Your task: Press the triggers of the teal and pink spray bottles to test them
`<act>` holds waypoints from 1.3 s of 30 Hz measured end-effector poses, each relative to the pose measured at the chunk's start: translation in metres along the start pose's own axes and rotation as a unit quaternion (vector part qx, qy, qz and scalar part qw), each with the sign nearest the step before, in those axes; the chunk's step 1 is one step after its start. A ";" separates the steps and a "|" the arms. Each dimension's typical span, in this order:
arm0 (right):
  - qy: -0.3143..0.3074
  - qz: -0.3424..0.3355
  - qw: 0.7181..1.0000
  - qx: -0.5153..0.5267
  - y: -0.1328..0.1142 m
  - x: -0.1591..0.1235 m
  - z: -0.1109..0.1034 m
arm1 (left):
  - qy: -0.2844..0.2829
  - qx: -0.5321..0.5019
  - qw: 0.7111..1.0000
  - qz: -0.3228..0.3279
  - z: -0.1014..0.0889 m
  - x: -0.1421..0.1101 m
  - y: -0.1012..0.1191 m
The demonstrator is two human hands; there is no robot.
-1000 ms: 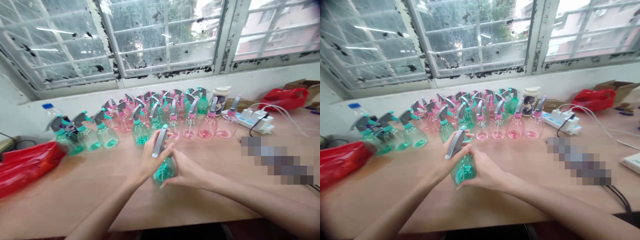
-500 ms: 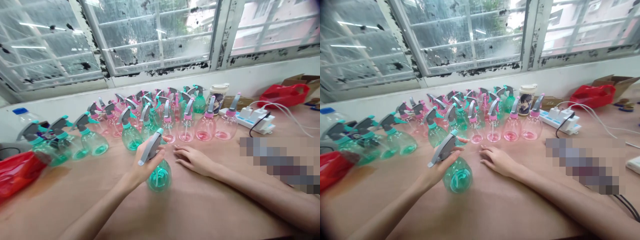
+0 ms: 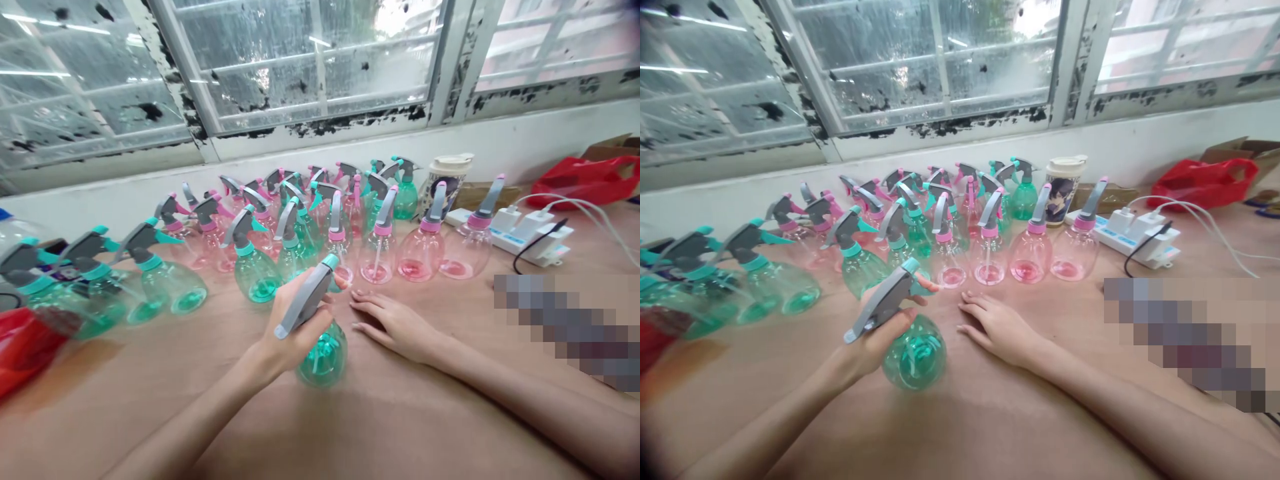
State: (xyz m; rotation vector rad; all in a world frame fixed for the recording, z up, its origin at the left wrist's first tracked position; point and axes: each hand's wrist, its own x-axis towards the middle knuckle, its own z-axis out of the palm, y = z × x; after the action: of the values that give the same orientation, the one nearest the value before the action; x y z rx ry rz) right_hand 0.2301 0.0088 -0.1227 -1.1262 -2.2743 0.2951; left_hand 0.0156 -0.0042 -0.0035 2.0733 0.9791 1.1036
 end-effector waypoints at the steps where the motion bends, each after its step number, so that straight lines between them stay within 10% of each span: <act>1: -0.003 -0.001 1.000 -0.002 0.000 0.000 0.000 | -0.002 0.000 1.000 -0.001 0.000 0.001 -0.001; 39: -0.028 0.009 0.999 0.034 0.004 -0.006 -0.007 | -0.015 -0.017 1.000 -0.002 0.001 0.000 -0.005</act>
State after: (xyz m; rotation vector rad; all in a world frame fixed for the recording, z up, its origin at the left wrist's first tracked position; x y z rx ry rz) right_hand 0.2399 0.0066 -0.1211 -1.1175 -2.2854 0.4131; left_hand 0.0143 -0.0015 -0.0081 2.0549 0.9433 1.0761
